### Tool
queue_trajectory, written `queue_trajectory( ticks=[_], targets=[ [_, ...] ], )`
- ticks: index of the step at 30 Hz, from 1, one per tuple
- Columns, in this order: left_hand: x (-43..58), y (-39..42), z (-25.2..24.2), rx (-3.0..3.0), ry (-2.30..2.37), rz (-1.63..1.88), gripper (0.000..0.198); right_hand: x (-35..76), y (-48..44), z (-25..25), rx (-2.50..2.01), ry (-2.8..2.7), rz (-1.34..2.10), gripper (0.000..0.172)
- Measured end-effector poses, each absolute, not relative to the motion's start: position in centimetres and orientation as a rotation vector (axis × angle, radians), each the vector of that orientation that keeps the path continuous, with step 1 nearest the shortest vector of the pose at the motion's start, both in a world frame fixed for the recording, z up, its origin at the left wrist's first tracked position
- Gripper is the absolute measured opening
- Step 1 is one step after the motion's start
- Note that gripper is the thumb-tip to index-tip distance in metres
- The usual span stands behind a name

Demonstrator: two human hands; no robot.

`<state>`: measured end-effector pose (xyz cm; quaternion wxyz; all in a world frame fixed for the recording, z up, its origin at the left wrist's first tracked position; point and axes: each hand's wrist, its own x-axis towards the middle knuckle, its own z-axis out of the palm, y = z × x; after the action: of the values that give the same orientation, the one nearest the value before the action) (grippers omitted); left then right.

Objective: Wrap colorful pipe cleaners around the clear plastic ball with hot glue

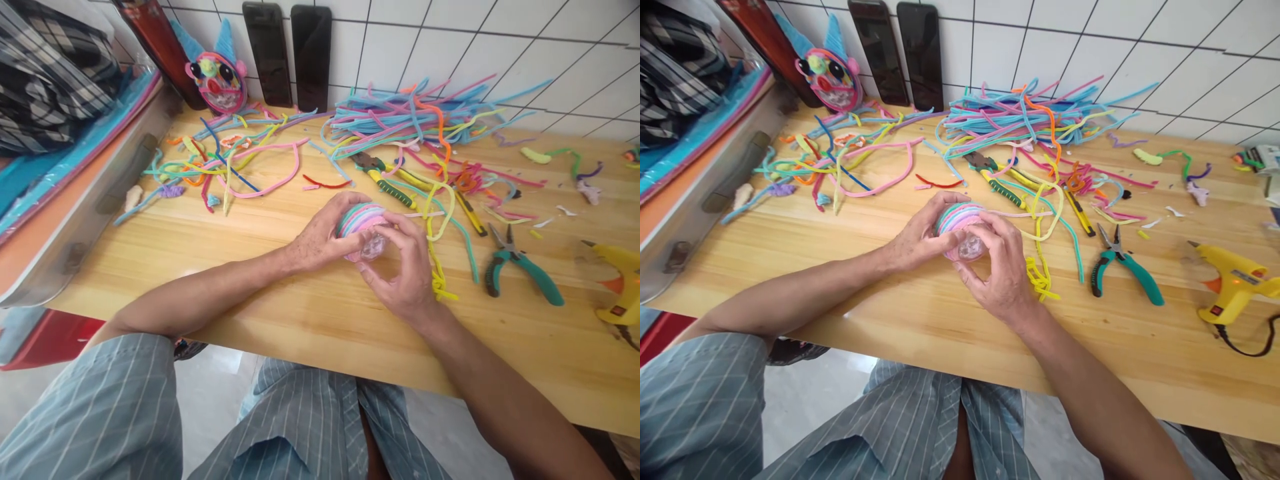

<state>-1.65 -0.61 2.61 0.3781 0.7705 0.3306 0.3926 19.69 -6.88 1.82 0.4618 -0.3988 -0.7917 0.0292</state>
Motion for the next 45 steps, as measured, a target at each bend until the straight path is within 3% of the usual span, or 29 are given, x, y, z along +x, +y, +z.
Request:
queue_trajectory(
  ticks=[25, 30, 32, 36, 40, 45],
  targets=[
    [-1.7, -0.6, 2.4, 2.024, 0.782, 0.980, 0.060, 20.8, -7.3, 1.9, -1.002, -2.006, 0.113, 0.065],
    [-1.4, -0.2, 1.5, 1.974, 0.796, 1.069, 0.060, 21.7, -7.4, 2.5, -0.963, -2.011, 0.043, 0.072],
    [-1.4, 0.0, 1.0, 1.931, 0.832, 1.136, 0.064, 22.0, -7.4, 2.8, -0.939, -1.991, -0.004, 0.063],
    [-1.5, 0.4, 0.2, 1.895, 0.869, 1.176, 0.069, 22.2, -7.0, 2.9, -0.906, -1.830, -0.055, 0.030],
    [-1.5, 0.6, -0.2, 1.910, 0.848, 1.116, 0.065, 22.9, -5.8, 3.5, -1.053, -1.468, 0.271, 0.016],
    [-1.2, 1.0, -0.5, 1.935, 0.824, 1.131, 0.068, 24.9, -5.4, 5.9, -0.939, -1.237, 0.820, 0.027]
  ],
)
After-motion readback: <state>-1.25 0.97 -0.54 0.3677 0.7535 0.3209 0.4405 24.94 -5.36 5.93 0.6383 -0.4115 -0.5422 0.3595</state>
